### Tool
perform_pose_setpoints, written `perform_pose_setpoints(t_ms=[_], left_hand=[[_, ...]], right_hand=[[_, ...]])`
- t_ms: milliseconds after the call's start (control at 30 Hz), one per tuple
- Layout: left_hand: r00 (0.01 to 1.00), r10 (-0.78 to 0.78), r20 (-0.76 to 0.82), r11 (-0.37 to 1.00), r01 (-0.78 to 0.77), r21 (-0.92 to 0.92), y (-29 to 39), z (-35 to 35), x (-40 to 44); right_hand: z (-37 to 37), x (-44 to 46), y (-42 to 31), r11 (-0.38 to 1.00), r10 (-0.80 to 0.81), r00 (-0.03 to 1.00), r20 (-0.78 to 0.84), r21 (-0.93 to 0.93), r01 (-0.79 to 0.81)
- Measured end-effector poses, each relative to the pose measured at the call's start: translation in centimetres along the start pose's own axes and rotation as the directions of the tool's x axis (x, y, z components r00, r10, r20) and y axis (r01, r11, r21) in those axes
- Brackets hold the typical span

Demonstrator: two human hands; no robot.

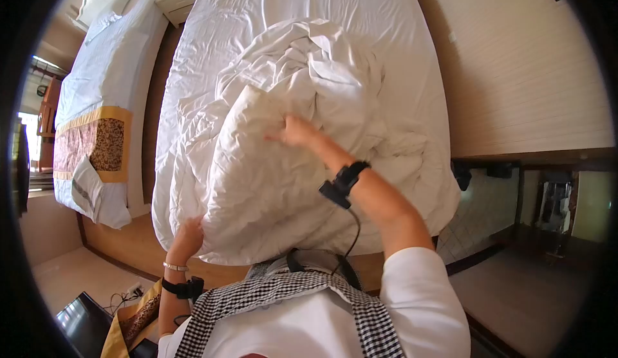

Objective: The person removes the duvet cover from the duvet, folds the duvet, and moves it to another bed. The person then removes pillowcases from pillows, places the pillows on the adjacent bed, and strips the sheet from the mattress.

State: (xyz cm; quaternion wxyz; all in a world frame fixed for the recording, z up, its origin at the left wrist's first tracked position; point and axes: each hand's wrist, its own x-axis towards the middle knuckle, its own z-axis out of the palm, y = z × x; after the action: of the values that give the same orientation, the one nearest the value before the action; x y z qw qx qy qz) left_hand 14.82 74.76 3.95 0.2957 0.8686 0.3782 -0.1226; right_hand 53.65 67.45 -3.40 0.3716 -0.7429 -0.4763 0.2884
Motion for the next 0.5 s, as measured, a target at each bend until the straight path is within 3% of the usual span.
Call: perform_pose_setpoints(t_ms=[33,67,100,133,167,200,233,267,300,333,367,433,500], left_hand=[[0.982,0.017,-0.19,0.997,-0.032,-0.076,-0.4,0.4,0.7],[0.926,0.016,-0.376,0.986,-0.077,-0.146,-0.3,0.5,1.4],[0.925,-0.169,-0.341,0.962,0.08,-0.26,1.0,-1.0,2.0],[0.913,-0.245,-0.326,0.882,0.07,-0.467,1.4,-1.8,2.9],[0.915,-0.302,-0.267,0.764,0.065,-0.641,3.8,-4.0,3.4],[0.935,-0.284,-0.211,0.51,-0.039,-0.859,3.9,-5.3,3.9],[0.954,-0.278,-0.116,0.578,0.07,-0.813,6.2,-7.7,3.6],[0.985,-0.171,-0.017,0.713,0.112,-0.692,6.7,-8.4,4.2],[0.992,-0.079,0.1,0.828,0.121,-0.547,7.0,-8.6,4.1],[0.994,0.077,0.074,0.946,-0.049,-0.321,7.0,-6.8,3.3],[0.968,0.233,0.09,0.971,-0.227,-0.07,7.2,-4.8,2.4],[0.963,0.216,0.162,0.972,-0.227,0.057,10.0,-2.6,-0.7],[0.955,-0.077,0.286,0.996,0.061,0.063,6.8,3.1,-1.6]], right_hand=[[2.6,-0.8,0.7,0.959,-0.045,0.999,0.028,0.282,0.035],[3.3,-2.1,-2.3,0.945,0.007,0.992,0.128,0.324,-0.049],[3.5,-4.1,-6.7,0.922,0.061,0.97,0.237,0.358,-0.145],[4.8,-5.9,-9.6,0.853,-0.154,0.94,0.304,0.52,-0.029],[4.3,-8.4,-14.3,0.851,-0.219,0.823,0.524,0.515,-0.102],[7.3,-11.0,-16.2,0.756,-0.627,0.704,0.334,0.48,0.446],[6.0,-13.8,-20.0,0.787,-0.606,0.547,0.577,0.536,0.306],[5.9,-16.0,-22.4,0.47,-0.851,0.482,0.205,0.706,0.53],[6.1,-16.8,-22.6,0.539,-0.824,0.435,0.362,0.736,0.409],[6.4,-17.4,-22.4,0.61,-0.783,0.361,0.507,0.738,0.287],[6.8,-18.0,-22.0,0.681,-0.727,0.266,0.632,0.713,0.169],[7.5,-19.2,-20.7,0.776,-0.621,0.278,0.733,0.626,0.082],[6.5,-19.5,-19.1,0.876,-0.449,0.216,0.867,0.475,-0.081]])
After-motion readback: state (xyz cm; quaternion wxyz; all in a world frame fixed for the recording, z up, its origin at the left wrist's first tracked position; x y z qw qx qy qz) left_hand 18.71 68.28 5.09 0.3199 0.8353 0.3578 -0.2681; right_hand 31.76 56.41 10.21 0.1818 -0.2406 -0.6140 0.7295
